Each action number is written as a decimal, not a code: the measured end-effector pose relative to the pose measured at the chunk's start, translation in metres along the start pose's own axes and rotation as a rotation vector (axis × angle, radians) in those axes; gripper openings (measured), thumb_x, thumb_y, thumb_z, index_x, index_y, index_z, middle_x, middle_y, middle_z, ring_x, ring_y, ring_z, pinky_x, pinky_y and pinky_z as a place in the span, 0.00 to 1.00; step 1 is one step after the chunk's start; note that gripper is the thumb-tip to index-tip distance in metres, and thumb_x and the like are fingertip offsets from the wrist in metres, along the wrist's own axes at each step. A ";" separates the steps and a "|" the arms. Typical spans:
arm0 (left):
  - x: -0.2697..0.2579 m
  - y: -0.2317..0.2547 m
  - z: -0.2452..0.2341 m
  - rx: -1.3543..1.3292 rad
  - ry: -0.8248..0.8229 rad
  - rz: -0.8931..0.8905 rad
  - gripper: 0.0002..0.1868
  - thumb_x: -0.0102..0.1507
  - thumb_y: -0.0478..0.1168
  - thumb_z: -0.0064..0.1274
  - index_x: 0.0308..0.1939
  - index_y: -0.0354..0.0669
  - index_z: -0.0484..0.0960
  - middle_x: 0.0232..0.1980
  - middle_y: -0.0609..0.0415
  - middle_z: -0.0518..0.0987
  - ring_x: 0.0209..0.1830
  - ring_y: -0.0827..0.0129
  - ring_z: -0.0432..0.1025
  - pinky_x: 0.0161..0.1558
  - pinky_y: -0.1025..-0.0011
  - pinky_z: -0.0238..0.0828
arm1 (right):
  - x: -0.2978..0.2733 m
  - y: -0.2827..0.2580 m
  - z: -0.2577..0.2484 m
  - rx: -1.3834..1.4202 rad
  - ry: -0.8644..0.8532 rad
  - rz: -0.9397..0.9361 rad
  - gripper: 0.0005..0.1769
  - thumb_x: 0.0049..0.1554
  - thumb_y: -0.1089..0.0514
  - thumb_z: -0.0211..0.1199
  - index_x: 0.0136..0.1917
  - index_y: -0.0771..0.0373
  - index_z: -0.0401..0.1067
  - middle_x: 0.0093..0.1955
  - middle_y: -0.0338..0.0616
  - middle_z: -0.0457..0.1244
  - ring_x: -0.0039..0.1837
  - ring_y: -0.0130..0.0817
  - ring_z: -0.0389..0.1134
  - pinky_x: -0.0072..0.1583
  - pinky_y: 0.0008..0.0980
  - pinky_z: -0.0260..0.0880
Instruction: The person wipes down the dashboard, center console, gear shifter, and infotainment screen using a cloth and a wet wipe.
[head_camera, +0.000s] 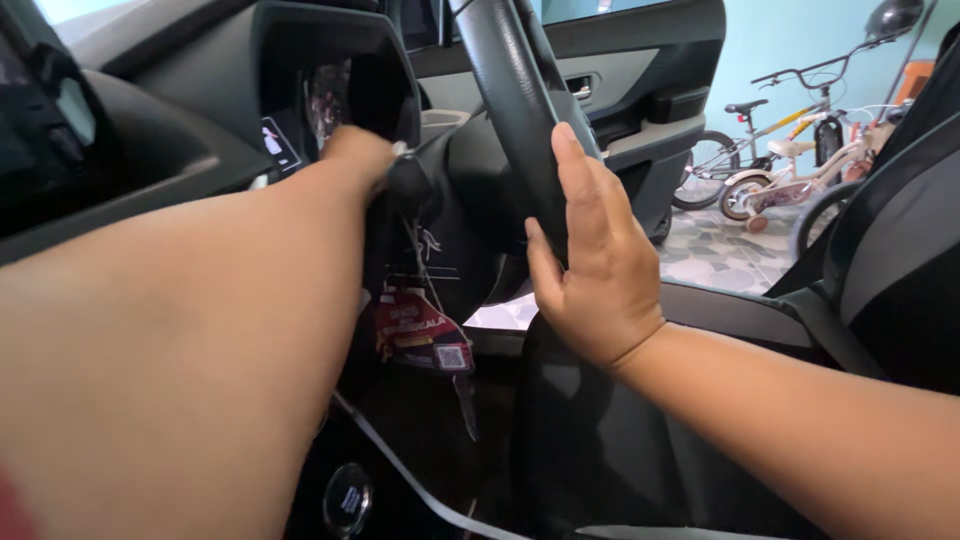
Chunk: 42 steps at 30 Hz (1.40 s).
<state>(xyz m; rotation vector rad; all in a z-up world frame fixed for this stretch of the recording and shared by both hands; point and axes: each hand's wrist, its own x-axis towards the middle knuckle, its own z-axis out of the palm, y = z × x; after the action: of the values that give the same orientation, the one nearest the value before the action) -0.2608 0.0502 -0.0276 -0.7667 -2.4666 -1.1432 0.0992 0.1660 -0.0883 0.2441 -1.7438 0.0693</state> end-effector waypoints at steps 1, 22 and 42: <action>0.003 -0.004 0.000 0.028 -0.005 -0.010 0.10 0.57 0.45 0.66 0.38 0.46 0.91 0.38 0.48 0.86 0.36 0.59 0.81 0.43 0.64 0.76 | 0.000 0.000 0.000 0.000 -0.001 0.000 0.44 0.62 0.65 0.65 0.84 0.62 0.47 0.74 0.58 0.58 0.72 0.55 0.65 0.69 0.41 0.70; 0.014 0.030 -0.009 0.396 0.008 0.186 0.13 0.55 0.51 0.68 0.37 0.49 0.92 0.43 0.45 0.85 0.44 0.53 0.80 0.51 0.61 0.75 | 0.003 -0.005 -0.002 0.023 -0.011 0.063 0.43 0.60 0.64 0.65 0.82 0.61 0.49 0.71 0.59 0.59 0.68 0.56 0.66 0.66 0.43 0.70; -0.037 0.041 -0.033 0.568 -0.083 0.020 0.12 0.55 0.39 0.62 0.42 0.41 0.89 0.47 0.39 0.83 0.50 0.48 0.79 0.54 0.60 0.75 | 0.001 -0.001 0.000 0.027 -0.024 0.022 0.44 0.61 0.65 0.63 0.84 0.60 0.45 0.74 0.60 0.57 0.73 0.57 0.64 0.71 0.43 0.69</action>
<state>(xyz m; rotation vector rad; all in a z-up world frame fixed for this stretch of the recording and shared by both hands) -0.2046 0.0342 -0.0004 -0.6664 -2.6418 -0.3624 0.0995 0.1654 -0.0873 0.2459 -1.7701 0.1063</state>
